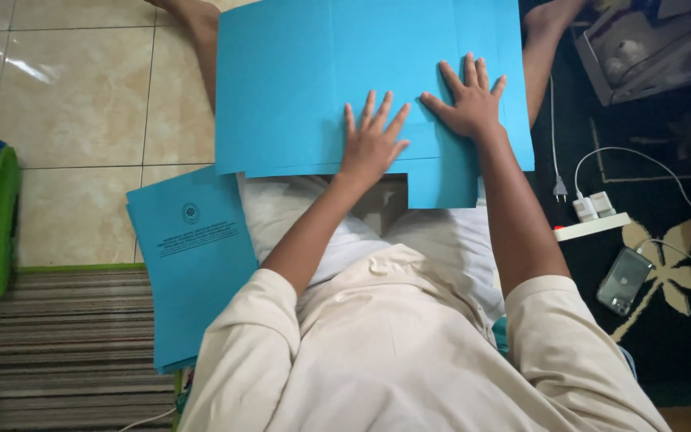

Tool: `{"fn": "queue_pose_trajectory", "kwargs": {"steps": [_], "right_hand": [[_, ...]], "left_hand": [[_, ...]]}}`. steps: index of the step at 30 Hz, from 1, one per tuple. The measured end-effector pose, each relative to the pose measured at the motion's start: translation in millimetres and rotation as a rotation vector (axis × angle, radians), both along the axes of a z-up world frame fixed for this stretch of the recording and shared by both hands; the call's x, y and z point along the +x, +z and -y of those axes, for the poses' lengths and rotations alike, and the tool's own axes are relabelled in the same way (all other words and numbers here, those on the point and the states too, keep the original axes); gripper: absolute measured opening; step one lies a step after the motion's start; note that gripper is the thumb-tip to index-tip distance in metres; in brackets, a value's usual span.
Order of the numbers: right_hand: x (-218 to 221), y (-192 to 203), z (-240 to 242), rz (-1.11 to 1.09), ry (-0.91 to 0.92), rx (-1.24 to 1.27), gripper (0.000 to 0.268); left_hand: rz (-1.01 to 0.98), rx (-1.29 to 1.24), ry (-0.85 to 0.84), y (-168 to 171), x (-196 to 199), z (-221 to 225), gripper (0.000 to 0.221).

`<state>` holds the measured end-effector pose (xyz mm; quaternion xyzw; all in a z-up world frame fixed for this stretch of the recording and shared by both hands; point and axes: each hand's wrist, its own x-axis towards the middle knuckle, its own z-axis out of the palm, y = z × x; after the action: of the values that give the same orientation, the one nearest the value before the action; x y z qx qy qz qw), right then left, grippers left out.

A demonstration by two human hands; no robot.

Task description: The person is folding the edges of blue cardboard folders and smoothing them out before placing them in a stack.

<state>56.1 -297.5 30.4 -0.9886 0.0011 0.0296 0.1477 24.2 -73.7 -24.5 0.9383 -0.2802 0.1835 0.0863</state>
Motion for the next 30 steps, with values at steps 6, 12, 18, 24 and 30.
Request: {"fn": "queue_pose_trajectory", "kwargs": {"steps": [6,12,18,24,30], "right_hand": [[3.9,-7.0,4.7,0.025,0.016,-0.012,0.085],[3.6,-13.8,7.5,0.016,0.030,-0.027,0.075],[-3.7,4.8,-1.1,-0.008,-0.002,0.010,0.090],[-6.7,8.5,-2.6,0.002,0.006,0.022,0.089],[-4.7,6.8,0.7,-0.037,-0.038,0.040,0.091]], "left_hand": [[0.001,0.114,0.109,-3.8,2.0,64.1,0.111],[-0.138,0.127,0.093,17.3,0.5,62.3,0.133],[-0.520,0.140,0.155,50.1,1.8,6.1,0.139],[-0.577,0.127,0.210,56.3,11.4,-33.0,0.144],[-0.670,0.150,0.100,71.5,3.7,-56.9,0.123]]}}
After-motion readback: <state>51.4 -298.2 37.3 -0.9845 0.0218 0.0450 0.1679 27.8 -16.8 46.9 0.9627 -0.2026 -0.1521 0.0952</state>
